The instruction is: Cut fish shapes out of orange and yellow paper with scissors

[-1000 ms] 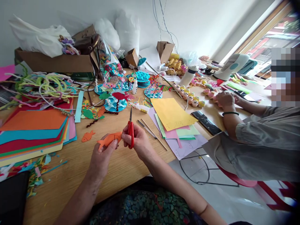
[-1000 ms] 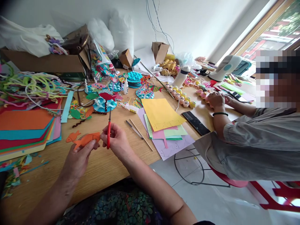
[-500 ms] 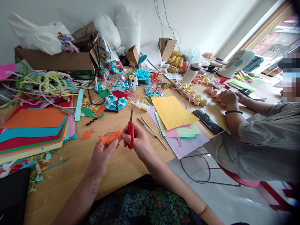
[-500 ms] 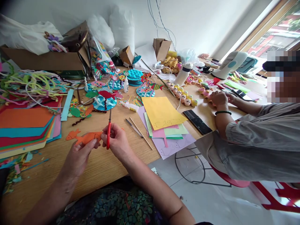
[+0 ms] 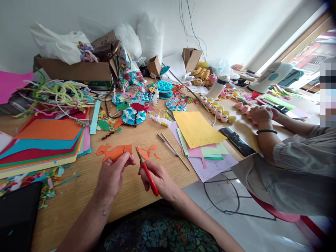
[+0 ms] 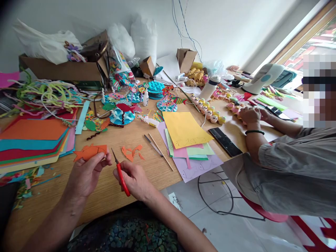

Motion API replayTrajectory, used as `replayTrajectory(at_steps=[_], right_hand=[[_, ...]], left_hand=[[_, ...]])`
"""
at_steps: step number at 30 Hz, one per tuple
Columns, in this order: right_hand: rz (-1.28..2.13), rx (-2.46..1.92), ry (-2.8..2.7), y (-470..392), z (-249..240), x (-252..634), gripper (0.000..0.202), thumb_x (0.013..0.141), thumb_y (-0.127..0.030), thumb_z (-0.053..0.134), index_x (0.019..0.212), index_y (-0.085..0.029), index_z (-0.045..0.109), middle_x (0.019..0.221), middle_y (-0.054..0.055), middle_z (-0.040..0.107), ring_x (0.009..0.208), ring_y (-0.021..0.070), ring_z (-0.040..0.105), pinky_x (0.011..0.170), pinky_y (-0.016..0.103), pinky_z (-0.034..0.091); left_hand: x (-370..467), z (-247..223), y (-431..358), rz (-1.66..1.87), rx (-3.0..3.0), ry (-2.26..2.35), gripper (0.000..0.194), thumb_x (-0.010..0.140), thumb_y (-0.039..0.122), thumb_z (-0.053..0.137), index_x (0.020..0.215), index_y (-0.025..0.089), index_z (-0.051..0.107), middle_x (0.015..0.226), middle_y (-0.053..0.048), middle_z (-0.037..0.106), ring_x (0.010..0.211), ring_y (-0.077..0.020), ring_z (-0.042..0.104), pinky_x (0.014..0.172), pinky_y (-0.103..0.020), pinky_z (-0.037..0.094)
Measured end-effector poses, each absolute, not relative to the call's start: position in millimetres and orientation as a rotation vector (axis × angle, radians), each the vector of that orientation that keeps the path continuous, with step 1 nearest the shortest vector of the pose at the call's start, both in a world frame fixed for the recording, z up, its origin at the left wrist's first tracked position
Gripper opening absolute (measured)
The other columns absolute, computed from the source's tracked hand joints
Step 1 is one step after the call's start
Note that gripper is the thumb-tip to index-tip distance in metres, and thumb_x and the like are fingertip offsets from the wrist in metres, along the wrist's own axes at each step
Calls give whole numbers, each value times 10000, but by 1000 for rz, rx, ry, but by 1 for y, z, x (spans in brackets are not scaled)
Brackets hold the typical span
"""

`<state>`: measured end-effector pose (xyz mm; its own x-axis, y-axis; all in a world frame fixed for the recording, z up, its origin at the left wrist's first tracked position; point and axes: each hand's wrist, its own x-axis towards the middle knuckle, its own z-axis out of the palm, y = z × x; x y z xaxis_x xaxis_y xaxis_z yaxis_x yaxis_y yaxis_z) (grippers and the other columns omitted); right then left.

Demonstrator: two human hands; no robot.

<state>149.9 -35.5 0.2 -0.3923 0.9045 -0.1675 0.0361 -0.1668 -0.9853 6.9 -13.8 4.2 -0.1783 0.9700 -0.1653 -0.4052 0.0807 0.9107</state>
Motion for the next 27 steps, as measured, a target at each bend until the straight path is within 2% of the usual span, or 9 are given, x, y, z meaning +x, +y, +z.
replayTrajectory(at_steps=[8, 27], right_hand=[[1568, -1180, -1502, -40, 0, 149, 409, 826, -545, 478, 642, -182, 441, 512, -46, 418, 473, 84, 386, 456, 205, 305], [1576, -1166, -1507, -37, -12, 155, 416, 833, -545, 481, 642, -178, 452, 542, -41, 375, 485, 83, 359, 446, 206, 266]], left_hand=[[15, 7, -13, 1410, 688, 1134, 56, 573, 199, 706, 596, 153, 684, 581, 14, 666, 541, -121, 584, 538, -242, 492], [19, 8, -12, 1354, 683, 1140, 63, 536, 191, 704, 566, 143, 674, 550, 3, 660, 500, -111, 567, 466, -211, 469]])
